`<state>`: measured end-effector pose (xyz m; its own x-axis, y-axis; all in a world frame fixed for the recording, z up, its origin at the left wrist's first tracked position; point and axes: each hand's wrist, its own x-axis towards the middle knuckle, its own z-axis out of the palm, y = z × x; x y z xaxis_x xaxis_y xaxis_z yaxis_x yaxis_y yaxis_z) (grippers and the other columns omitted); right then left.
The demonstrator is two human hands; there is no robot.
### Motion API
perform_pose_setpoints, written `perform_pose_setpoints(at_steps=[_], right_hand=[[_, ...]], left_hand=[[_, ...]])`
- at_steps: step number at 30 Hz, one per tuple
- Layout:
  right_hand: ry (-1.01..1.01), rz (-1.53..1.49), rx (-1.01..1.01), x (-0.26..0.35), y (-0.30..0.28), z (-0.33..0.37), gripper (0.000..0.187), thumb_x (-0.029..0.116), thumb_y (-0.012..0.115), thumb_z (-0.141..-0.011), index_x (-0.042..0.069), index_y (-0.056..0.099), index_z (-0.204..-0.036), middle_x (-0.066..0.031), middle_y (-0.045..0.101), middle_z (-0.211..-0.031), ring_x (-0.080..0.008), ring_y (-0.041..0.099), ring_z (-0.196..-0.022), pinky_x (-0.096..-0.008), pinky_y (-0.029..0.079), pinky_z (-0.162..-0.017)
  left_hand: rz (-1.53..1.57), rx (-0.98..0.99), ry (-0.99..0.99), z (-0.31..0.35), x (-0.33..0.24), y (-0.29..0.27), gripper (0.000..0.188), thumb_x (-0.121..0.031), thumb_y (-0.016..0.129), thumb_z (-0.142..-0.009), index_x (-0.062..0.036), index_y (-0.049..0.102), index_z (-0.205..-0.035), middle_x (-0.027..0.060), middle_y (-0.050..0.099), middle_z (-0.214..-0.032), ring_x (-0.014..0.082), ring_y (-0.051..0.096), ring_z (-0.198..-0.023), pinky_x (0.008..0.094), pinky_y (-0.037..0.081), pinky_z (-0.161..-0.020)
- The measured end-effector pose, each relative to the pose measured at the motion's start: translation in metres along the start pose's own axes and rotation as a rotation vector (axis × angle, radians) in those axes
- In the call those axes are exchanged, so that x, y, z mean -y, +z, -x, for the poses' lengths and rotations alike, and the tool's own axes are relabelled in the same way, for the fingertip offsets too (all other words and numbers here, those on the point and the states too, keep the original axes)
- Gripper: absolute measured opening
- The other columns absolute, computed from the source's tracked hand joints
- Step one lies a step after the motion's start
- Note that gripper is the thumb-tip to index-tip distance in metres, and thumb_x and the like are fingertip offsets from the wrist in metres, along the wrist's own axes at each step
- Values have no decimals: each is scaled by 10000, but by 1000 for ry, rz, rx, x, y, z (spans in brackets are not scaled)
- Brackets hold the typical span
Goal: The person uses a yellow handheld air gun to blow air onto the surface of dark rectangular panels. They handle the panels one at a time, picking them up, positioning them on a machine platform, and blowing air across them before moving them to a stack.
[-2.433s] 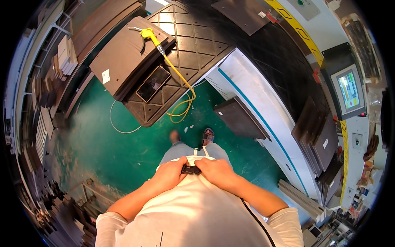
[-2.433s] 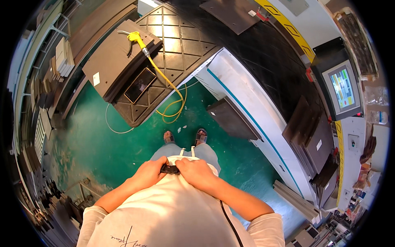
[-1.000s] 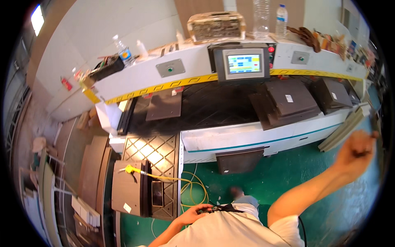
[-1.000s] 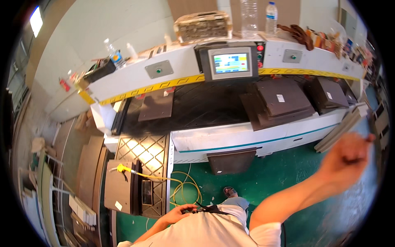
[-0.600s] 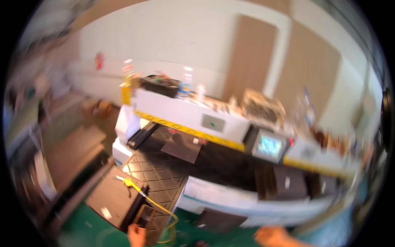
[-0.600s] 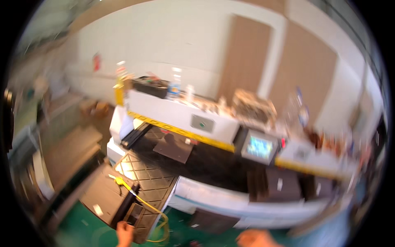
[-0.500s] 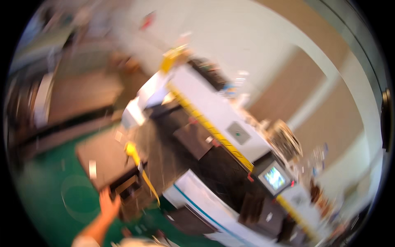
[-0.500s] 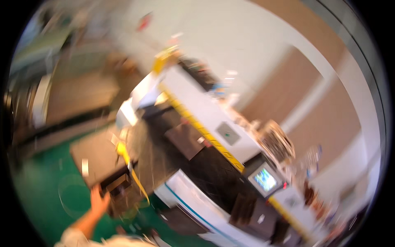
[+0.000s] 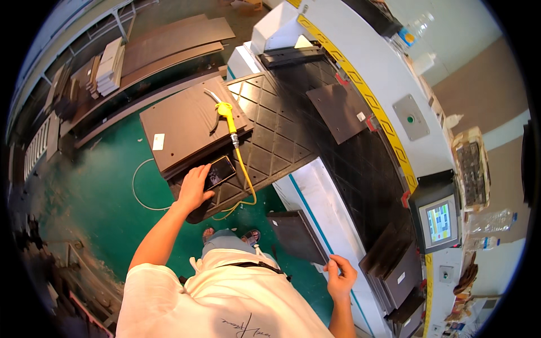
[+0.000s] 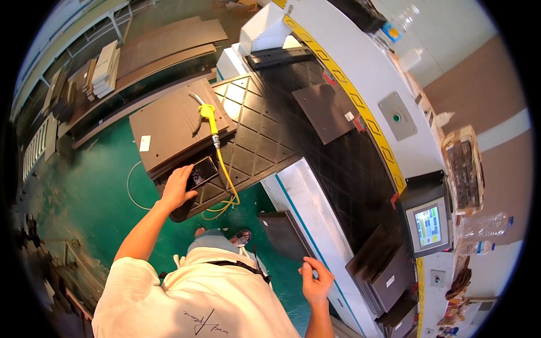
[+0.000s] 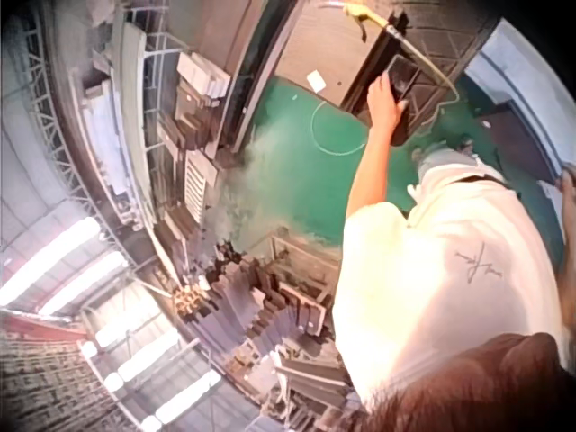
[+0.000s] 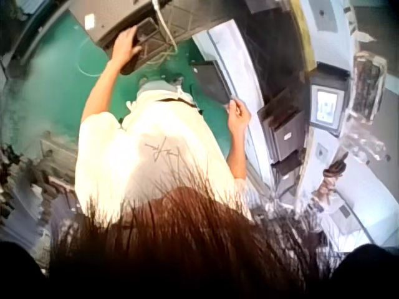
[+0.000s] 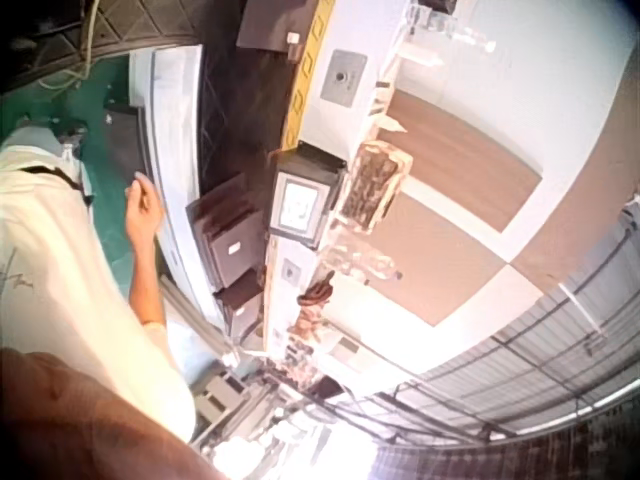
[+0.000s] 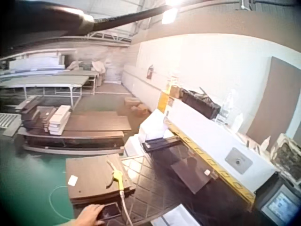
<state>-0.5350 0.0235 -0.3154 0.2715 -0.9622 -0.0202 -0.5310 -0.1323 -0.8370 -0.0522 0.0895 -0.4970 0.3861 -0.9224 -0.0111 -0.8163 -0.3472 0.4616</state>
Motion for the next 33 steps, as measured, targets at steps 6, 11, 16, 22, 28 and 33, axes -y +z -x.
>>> perform_pose_setpoints(at_steps=[6, 11, 16, 22, 28, 33], right_hand=[[185, -78, -9, -74, -7, 4, 151, 62, 693, -975, -25, 749, -1086, -112, 753, -846, -159, 732, -735, -286, 574, -694], [360, -111, -64, -105, -12, 15, 173, 101, 674, -999, 17, 753, -1128, -85, 758, -849, -140, 740, -776, -293, 597, -703], [547, -272, -177, -114, 13, 1, 217, 149, 679, -1014, 33, 746, -1184, -100, 765, -860, -149, 742, -797, -291, 588, -729], [541, -188, -356, -98, 43, -25, 202, 165, 678, -1000, 54, 750, -1153, -163, 763, -963, -253, 736, -727, -345, 574, -667], [728, -274, -525, -65, 78, -24, 199, 106, 686, -987, 39, 749, -1164, -140, 770, -922, -175, 731, -751, -311, 577, -699], [721, -171, -435, -65, 100, -35, 212, 112, 700, -981, 42, 739, -1178, -123, 775, -935, -192, 761, -811, -313, 595, -743]], left_hand=[[18, 20, -43, -19, -31, -20, 894, -190, 855, -700, -36, 465, -1489, 218, 642, -1270, 427, 585, -1175, 479, 491, -1028], [525, 148, -301, 28, -67, -45, 973, -179, 842, -685, -45, 389, -1536, 220, 674, -1287, 301, 694, -1118, 395, 548, -973], [548, 414, 135, -90, -256, 25, 970, -226, 864, -707, -40, 406, -1542, 192, 684, -1247, 285, 684, -1132, 405, 546, -986], [412, 420, 564, -187, -484, 232, 755, -277, 852, -656, 14, 578, -1297, 259, 709, -1104, 445, 674, -1073, 513, 538, -943], [132, 498, 520, -155, -605, 347, 914, -341, 871, -671, -72, 431, -1427, 179, 606, -1187, 395, 570, -1154, 504, 505, -953], [151, 192, 424, -142, -627, 380, 989, -370, 857, -712, -71, 360, -1514, 154, 552, -1262, 353, 542, -1189, 462, 480, -932]])
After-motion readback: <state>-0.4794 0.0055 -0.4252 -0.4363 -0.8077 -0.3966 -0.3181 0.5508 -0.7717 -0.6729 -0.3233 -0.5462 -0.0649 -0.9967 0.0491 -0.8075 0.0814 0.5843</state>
